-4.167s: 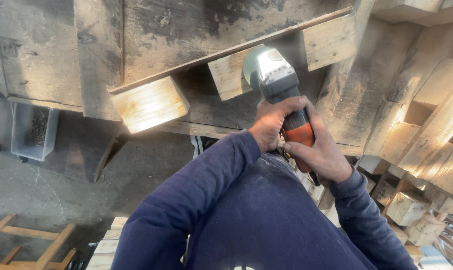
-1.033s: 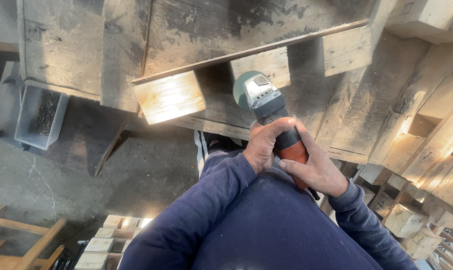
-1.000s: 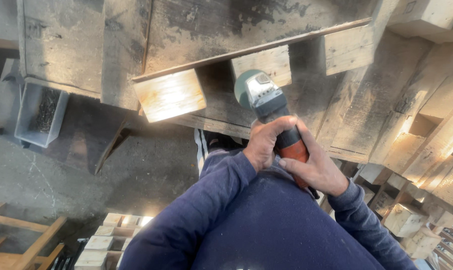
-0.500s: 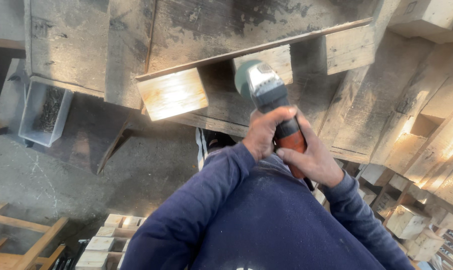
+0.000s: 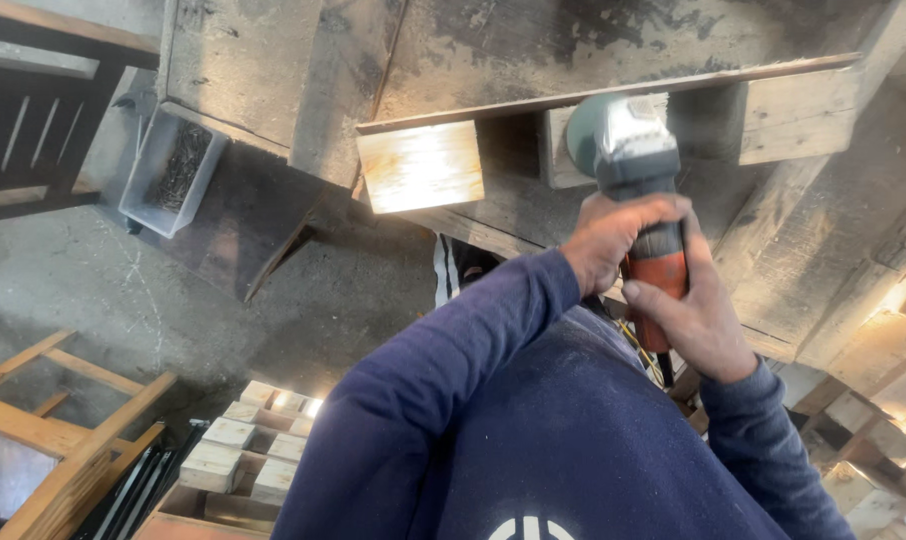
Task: The person uses an angle grinder with a sanding disc to smooth the surfaces of several small wooden blocks arranged on a workbench. They move the tool across each block, then flip one block over to sand the opposite side before continuing on the remaining pieces.
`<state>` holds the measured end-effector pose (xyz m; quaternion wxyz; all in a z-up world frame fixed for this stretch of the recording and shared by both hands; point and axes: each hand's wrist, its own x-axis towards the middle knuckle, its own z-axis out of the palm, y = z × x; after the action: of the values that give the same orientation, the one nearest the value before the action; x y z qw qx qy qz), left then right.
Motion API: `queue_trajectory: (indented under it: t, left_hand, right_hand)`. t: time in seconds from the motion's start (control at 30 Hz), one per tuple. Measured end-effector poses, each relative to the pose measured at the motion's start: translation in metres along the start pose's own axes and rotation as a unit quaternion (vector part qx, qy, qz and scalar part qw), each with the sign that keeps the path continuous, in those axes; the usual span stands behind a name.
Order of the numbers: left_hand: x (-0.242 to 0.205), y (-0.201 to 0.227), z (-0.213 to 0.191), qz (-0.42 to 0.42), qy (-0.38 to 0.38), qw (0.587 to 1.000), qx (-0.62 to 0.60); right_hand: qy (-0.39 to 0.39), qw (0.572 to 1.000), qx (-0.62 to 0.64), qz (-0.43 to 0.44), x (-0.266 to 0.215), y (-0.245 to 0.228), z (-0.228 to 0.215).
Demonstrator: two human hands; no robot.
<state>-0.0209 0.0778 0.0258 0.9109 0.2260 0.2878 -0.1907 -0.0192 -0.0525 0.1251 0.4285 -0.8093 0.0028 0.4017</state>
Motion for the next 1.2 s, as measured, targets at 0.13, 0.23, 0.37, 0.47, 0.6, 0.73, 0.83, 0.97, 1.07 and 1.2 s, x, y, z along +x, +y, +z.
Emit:
queue_trajectory:
  t: [0.13, 0.23, 0.37, 0.47, 0.6, 0.73, 0.83, 0.97, 1.07, 1.2]
  left_hand:
    - [-0.005, 0.010, -0.010, 0.023, -0.002, 1.000, -0.007]
    - [-0.044, -0.002, -0.015, 0.041, 0.023, 0.998, -0.032]
    - [-0.085, -0.005, -0.014, 0.020, 0.036, 0.994, -0.099]
    - [-0.094, -0.005, -0.013, 0.025, 0.023, 0.995, -0.095]
    - [-0.084, -0.005, -0.012, 0.023, 0.015, 0.996, -0.082]
    - [-0.070, -0.007, -0.011, 0.042, -0.021, 0.995, -0.086]
    - [-0.057, -0.008, -0.011, 0.028, -0.024, 0.996, -0.080]
    - [-0.040, -0.013, -0.007, 0.015, -0.025, 0.998, -0.063]
    - [-0.031, -0.023, 0.000, 0.014, -0.041, 0.998, -0.051]
    - [-0.014, -0.035, 0.013, 0.007, -0.058, 0.998, -0.028]
  right_hand:
    - [-0.026, 0.999, -0.010, -0.042, 0.008, -0.005, 0.006]
    - [-0.080, 0.996, 0.002, -0.040, -0.007, -0.002, 0.011]
    - [-0.112, 0.990, -0.084, 0.009, -0.023, 0.000, 0.014]
    - [-0.117, 0.990, -0.070, -0.038, -0.030, 0.005, 0.014]
    - [-0.096, 0.992, -0.086, 0.007, -0.028, 0.006, 0.013]
    - [-0.064, 0.992, -0.109, -0.010, -0.022, 0.001, 0.012]
    - [-0.053, 0.994, -0.091, -0.008, -0.014, 0.000, 0.009]
    - [-0.039, 0.997, -0.063, -0.029, -0.010, 0.005, -0.002]
    - [-0.031, 0.998, -0.058, -0.002, -0.014, 0.014, -0.012]
    - [-0.004, 0.998, -0.061, 0.003, -0.017, 0.029, -0.027]
